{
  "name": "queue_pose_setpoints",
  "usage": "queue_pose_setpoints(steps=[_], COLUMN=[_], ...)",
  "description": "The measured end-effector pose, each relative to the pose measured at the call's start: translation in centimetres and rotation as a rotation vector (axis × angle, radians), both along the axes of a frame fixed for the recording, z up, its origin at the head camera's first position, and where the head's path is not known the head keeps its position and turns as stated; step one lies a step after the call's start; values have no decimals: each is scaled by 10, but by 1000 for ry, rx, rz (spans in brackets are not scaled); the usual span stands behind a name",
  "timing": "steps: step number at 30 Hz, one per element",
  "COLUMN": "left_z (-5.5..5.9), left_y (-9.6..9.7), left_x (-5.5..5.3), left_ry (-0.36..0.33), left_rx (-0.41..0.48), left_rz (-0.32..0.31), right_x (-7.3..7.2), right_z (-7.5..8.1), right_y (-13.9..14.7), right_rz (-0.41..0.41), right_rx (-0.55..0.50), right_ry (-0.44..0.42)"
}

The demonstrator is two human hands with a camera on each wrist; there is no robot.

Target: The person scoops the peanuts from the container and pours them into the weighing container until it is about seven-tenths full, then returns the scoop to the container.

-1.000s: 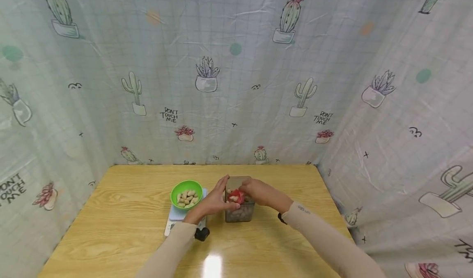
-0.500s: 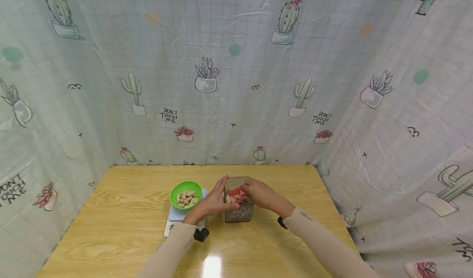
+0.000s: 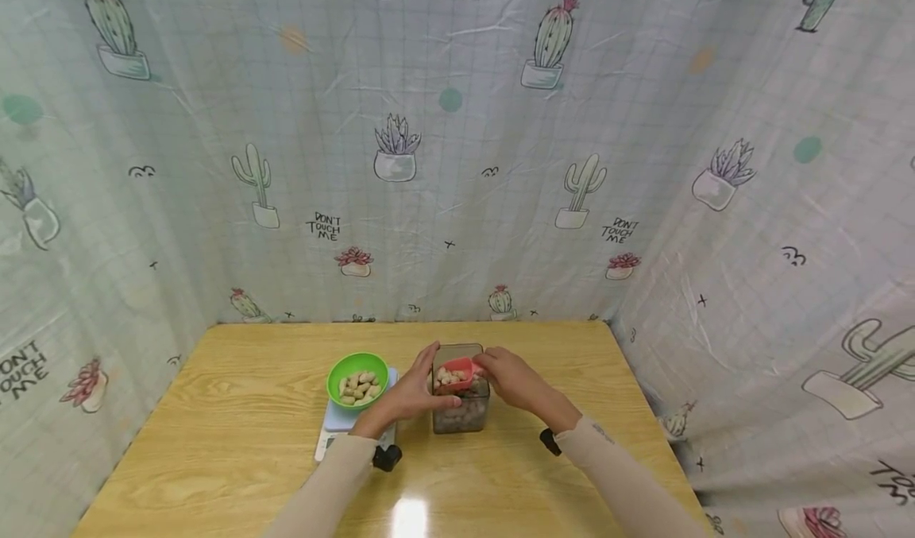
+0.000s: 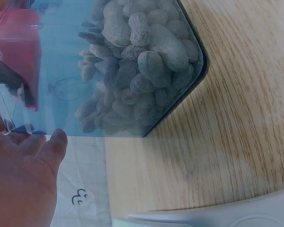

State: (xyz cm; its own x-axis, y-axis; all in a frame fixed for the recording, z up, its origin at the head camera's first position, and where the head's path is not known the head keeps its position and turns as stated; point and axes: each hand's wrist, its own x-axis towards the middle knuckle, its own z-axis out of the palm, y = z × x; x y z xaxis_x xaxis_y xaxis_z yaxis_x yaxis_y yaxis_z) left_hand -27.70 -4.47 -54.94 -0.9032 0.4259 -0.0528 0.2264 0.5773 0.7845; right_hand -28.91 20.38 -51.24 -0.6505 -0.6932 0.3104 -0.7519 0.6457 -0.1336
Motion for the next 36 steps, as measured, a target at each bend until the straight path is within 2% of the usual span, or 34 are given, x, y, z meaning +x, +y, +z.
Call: queue_pose_setpoints(steps=[7, 15, 25, 32, 36], left_z=[0, 2, 5, 6, 11], left_y=[2, 3, -1, -1, -1], left_x=[1, 5, 6, 7, 8], left_ry=[7, 6, 12, 56, 93], left_rx=[-1, 4, -10, -14, -33], left_rz=[6, 12, -6, -7, -5], right_x=[2, 7, 6, 6, 6], right_z=[-3, -11, -15, -6, 3], right_y=[10, 20, 20, 23, 24], right_rz=[-72, -91, -96, -103, -109], right_rx=[-80, -105, -169, -158, -150], right_ry=[-28, -74, -18, 62, 75])
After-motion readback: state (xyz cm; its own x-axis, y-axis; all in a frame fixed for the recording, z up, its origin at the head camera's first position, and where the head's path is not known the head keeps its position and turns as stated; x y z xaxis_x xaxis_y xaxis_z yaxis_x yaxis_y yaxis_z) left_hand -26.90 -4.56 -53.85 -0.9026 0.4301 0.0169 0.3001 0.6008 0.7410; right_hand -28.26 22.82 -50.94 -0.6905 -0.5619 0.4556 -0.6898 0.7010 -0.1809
